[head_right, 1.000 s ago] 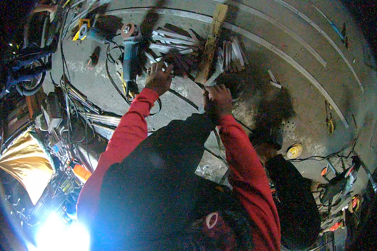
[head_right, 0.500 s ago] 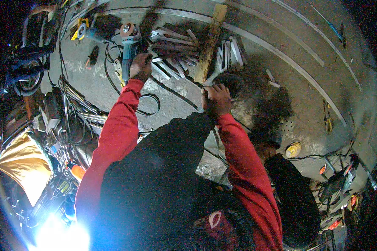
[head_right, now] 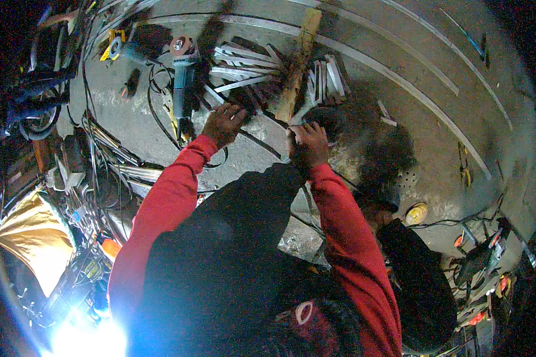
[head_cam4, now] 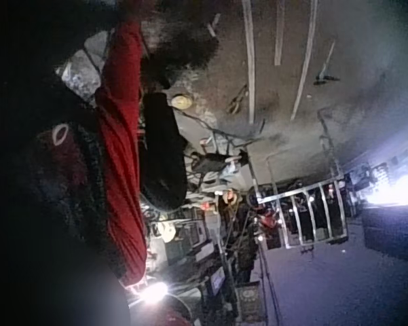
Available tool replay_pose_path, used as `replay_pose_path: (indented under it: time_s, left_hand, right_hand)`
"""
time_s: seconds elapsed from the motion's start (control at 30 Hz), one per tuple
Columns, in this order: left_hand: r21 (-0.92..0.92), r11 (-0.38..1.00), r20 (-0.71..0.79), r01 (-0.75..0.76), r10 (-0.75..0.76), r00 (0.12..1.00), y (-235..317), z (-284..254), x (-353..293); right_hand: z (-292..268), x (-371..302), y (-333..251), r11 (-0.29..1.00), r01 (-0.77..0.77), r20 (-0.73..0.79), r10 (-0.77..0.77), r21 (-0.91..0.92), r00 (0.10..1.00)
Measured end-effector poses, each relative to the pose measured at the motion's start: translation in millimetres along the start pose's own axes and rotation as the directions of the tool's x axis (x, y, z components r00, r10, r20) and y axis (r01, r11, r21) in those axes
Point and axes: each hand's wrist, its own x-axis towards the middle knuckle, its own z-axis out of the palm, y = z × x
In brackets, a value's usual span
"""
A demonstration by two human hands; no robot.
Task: The person uses an angle grinder to cut a metal rod into smaller pieces, producing sparks. After cutting, they gather the cut pieces and place them on the floor.
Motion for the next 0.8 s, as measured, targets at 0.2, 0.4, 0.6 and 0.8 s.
replay_pose_path:
  time_s: [0.2, 0.4, 0.6, 0.8]
  left_hand:
    - [0.034, 0.995, -0.078, -0.095, 0.097, 0.992, -5.7, 4.5, 4.7]
    - [0.002, 0.968, -0.044, -0.253, 0.252, 0.967, -8.2, -0.8, 16.2]
    - [-0.309, 0.923, -0.319, -0.232, 0.129, 0.939, -15.2, -36.2, 70.9]
    - [-0.179, 0.98, 0.012, -0.083, 0.086, 0.996, -42.2, -68.0, 183.1]
  right_hand:
    - [-1.0, -0.4, -1.4, 1.0, -0.017, 0.007, 0.017, 0.007, 1.0]
    - [-2.0, -1.1, -1.8, 0.999, -0.052, 0.024, 0.052, 0.005, 0.998]
    - [-3.9, -0.1, -1.9, 0.999, -0.054, 0.063, 0.054, 0.001, 0.997]
    - [-2.7, -1.3, -1.0, 0.994, -0.11, 0.144, 0.105, 0.027, 0.984]
